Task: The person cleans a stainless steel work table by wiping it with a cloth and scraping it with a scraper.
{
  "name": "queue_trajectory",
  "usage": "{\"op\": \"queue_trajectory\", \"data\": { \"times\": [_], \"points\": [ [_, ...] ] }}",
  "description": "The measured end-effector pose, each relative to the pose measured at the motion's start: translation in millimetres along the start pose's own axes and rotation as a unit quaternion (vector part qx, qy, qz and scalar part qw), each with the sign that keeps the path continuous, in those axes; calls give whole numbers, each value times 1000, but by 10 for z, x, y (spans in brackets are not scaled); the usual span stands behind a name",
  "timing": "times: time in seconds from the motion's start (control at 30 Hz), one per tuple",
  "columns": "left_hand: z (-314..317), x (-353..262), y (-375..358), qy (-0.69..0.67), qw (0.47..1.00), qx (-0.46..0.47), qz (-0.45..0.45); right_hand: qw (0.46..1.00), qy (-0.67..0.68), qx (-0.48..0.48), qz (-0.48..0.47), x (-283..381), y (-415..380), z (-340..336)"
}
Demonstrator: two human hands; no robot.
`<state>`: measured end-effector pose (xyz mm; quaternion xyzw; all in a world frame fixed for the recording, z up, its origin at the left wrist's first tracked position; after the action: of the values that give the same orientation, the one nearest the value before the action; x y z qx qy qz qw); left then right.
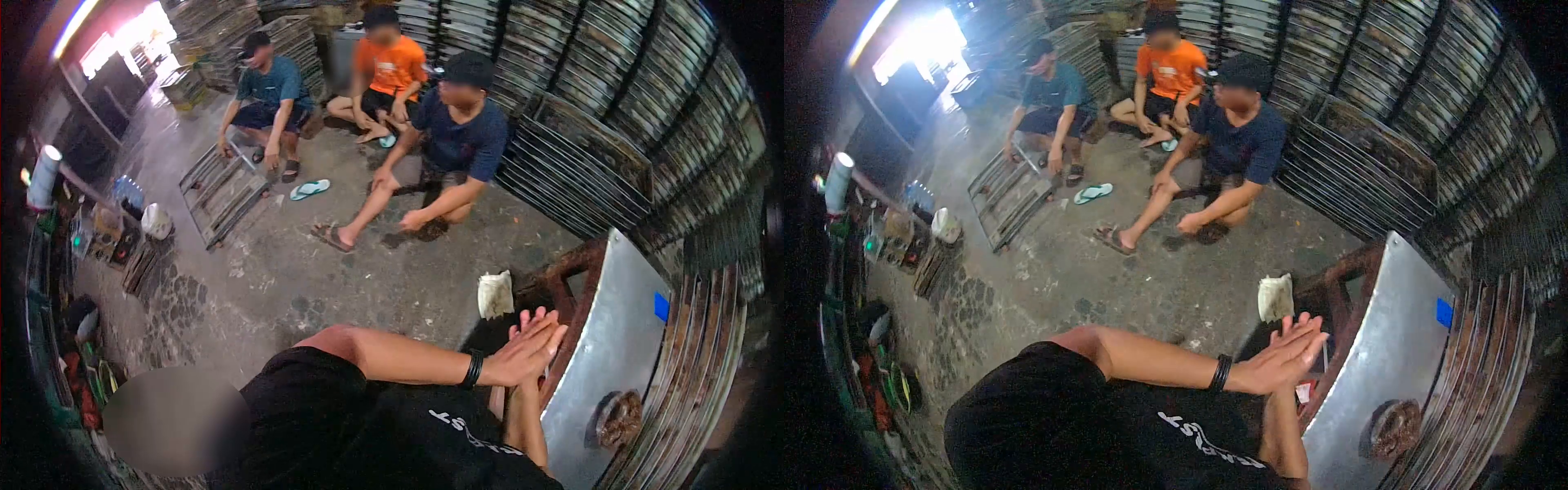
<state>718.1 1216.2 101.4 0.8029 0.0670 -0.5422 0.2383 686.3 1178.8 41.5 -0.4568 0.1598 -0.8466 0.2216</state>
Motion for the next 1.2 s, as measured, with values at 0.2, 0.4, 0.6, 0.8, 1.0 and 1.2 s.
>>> {"op": "queue_trajectory", "data": {
  "times": [0.2, 0.4, 0.6, 0.8, 1.0, 1.2],
  "points": [
    [-393, 775, -283, -50, 981, -49, -180, 988, -129, 87, -22, -457, -745, 574],
    [-627, 1318, -406, -240, 915, -191, -263, 974, -141, 174, 14, -660, -1195, 702],
    [-392, 1838, -438, -352, 850, -216, -327, 934, -239, 213, -158, -598, -1381, 789],
    [-654, 254, -637, -396, 856, -34, -330, 858, -245, 259, -369, -195, -879, 827],
    [-528, -103, -789, 28, 995, 47, -84, 993, 42, 1, 106, -587, -68, 205],
    [-622, 284, -474, 151, 981, 74, 97, 976, 41, 65, 205, -553, -805, 438]
  ]
}}
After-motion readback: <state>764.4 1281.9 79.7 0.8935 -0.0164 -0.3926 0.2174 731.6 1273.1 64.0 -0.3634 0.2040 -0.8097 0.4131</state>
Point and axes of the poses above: each hand's wrist, its own y-axis towards the middle knuckle, its own z-axis out of the palm, x = y × z, the point moved 8 cm from there along y, towards the middle knuckle, and after that the axes turned 11 degrees about -x, right-handed, at the moved point
